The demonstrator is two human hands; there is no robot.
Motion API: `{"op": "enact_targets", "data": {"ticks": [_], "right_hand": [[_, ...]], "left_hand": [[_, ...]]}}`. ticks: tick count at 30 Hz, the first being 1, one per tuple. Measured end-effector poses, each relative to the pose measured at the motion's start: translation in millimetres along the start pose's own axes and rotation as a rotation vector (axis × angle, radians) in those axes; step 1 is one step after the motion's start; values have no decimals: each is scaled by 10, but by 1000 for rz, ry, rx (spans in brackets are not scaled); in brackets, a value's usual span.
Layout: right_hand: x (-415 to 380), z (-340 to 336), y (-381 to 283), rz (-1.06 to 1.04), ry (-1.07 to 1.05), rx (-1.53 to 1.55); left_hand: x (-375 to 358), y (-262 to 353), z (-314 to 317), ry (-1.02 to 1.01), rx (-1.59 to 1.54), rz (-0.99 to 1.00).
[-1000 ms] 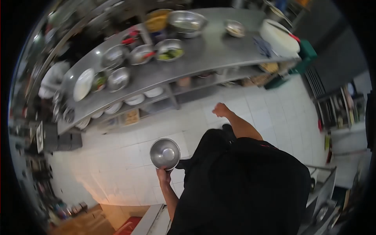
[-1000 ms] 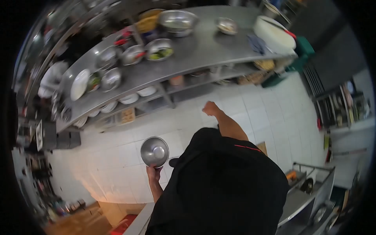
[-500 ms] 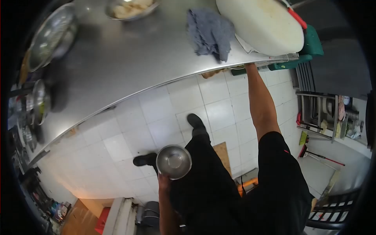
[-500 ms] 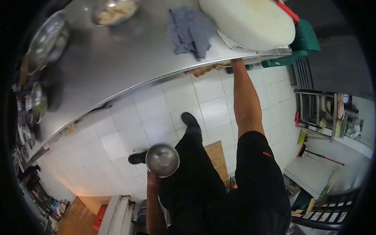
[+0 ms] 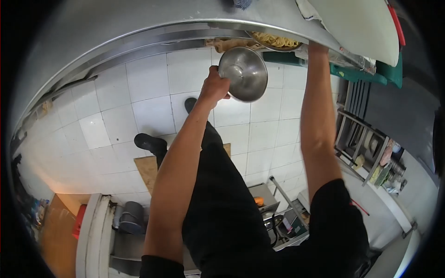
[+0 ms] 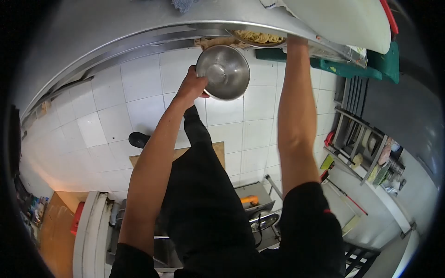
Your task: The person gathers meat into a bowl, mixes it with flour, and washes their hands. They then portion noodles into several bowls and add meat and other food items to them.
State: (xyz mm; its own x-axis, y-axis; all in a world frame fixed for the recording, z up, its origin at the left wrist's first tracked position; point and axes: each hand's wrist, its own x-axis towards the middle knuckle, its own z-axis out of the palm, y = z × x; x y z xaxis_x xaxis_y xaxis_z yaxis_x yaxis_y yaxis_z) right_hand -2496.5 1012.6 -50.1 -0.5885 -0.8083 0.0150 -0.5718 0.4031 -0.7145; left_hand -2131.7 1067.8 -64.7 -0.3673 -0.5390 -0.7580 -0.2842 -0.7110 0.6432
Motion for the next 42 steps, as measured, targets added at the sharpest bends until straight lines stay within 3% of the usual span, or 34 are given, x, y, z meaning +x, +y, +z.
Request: {"op": "enact_targets", "data": {"ticks": [2,3,5,8,10,12,14,16,18,22,26,30,33,37,39,42], "right_hand": [[-364,38,-224,7,108,510],[-629,71,-390,-70,109,574],[-1304,70,-945,-324,68,256],[-1810,431,-834,-323,68,16],[-1915,475,-925,-213,-291,-117],[-1777,421,-884,-354,-389,-128],[-1323,159,-894,-39,-655,-176],[-683,261,-370,-126,-415,-273],[-376,680,-124,-255,-328,-534],[-249,1227,-183,-340,-136,-1050],[-68,641,-188,-360,-171,-874],[-577,390,-449,-648,301,-730],[-1212,243,-952,-194,91,-416],[-1845,351,-1004,-468,77,-343],[-2056,471,-1014,-447,-26,-224],[-2154,656,-951,-508,-210,-446]], "left_hand": [[74,67,170,68,-90,-46],[99,99,202,34,-138,-64],[104,77,280,6,-205,-13],[174,58,277,-31,-238,32],[208,71,251,-52,-239,44],[240,85,210,-68,-236,44],[221,98,169,-79,-239,59],[171,139,151,-115,-220,72],[175,89,194,-130,-241,38],[84,86,249,-167,-278,-11],[88,78,286,-136,-262,15],[142,141,341,-116,-242,1],[112,114,359,-87,-286,-35],[245,18,353,-160,-224,5],[252,-5,312,-169,-206,16],[229,-24,221,-113,-124,4]]}}
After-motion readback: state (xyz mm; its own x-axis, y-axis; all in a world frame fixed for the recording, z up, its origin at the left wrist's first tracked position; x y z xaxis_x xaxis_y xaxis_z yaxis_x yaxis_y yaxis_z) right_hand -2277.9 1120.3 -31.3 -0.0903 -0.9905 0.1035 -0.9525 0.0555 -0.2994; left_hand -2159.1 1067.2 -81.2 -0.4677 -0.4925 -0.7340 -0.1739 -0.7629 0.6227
